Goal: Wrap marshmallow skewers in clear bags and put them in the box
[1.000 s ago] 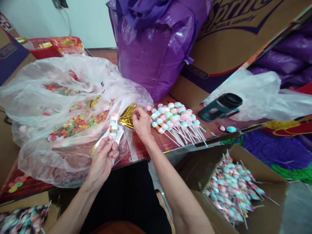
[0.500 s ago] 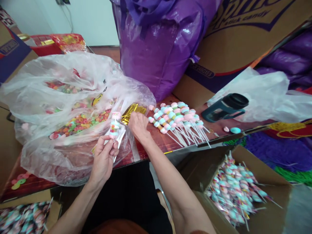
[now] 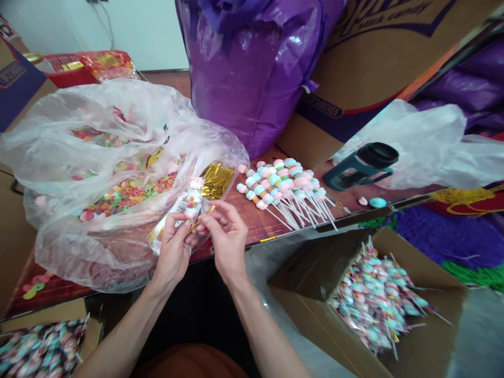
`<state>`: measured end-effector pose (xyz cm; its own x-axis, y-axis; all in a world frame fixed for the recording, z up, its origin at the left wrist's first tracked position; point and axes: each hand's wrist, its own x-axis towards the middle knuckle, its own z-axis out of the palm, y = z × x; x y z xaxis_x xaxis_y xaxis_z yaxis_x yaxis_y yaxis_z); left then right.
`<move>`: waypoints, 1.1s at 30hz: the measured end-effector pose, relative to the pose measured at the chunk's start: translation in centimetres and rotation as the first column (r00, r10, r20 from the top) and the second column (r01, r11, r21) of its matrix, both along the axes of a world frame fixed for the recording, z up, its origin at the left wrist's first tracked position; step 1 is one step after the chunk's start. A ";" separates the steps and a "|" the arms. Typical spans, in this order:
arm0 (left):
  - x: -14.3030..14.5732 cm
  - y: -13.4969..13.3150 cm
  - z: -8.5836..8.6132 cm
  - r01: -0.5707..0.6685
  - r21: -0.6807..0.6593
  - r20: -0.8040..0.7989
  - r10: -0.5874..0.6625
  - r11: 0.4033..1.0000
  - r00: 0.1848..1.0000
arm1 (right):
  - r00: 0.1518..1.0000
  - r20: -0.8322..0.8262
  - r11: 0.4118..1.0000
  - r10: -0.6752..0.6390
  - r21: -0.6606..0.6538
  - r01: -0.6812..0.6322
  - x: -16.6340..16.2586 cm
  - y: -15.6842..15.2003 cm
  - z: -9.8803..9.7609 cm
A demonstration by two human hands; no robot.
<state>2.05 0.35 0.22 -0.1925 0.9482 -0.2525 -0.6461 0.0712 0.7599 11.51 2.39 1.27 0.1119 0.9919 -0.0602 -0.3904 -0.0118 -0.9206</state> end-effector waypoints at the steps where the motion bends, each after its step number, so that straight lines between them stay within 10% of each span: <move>1: 0.2 -0.1 0.0 0.024 -0.002 0.015 -0.024 1.000 1.000 | 0.998 0.015 0.998 -0.062 -0.006 0.062 -0.3 -0.9 -0.5; 6: 1.3 -1.1 -0.4 0.134 0.042 -0.002 -0.134 0.990 0.991 | 0.955 0.201 0.974 -0.220 -0.009 0.226 -0.2 -2.8 -2.0; 13: 1.9 -1.5 -2.1 0.161 0.097 -0.196 -0.140 0.982 0.971 | 0.857 0.503 0.993 -0.116 0.052 0.104 2.3 -3.1 -0.8; 23: 2.0 -0.8 -1.0 0.242 -0.029 0.026 -0.241 0.970 0.970 | 0.975 0.209 0.996 0.074 -0.072 -0.060 3.6 -3.1 -2.8; 29: 0.6 -1.1 0.9 0.633 -0.120 0.441 -0.530 0.765 0.724 | 0.934 0.300 0.968 0.195 0.093 -0.232 6.0 -3.1 -2.3; 33: 1.4 -1.8 0.6 0.525 -0.149 0.205 -0.493 0.838 0.845 | 0.883 0.409 0.963 0.231 0.037 -0.269 6.1 -3.5 -1.8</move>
<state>3.43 -1.43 0.84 0.3597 0.8307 -0.4250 -0.5833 0.5557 0.5924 17.57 -1.08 -0.56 -0.1443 0.9892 0.0271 0.0127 0.0293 -0.9995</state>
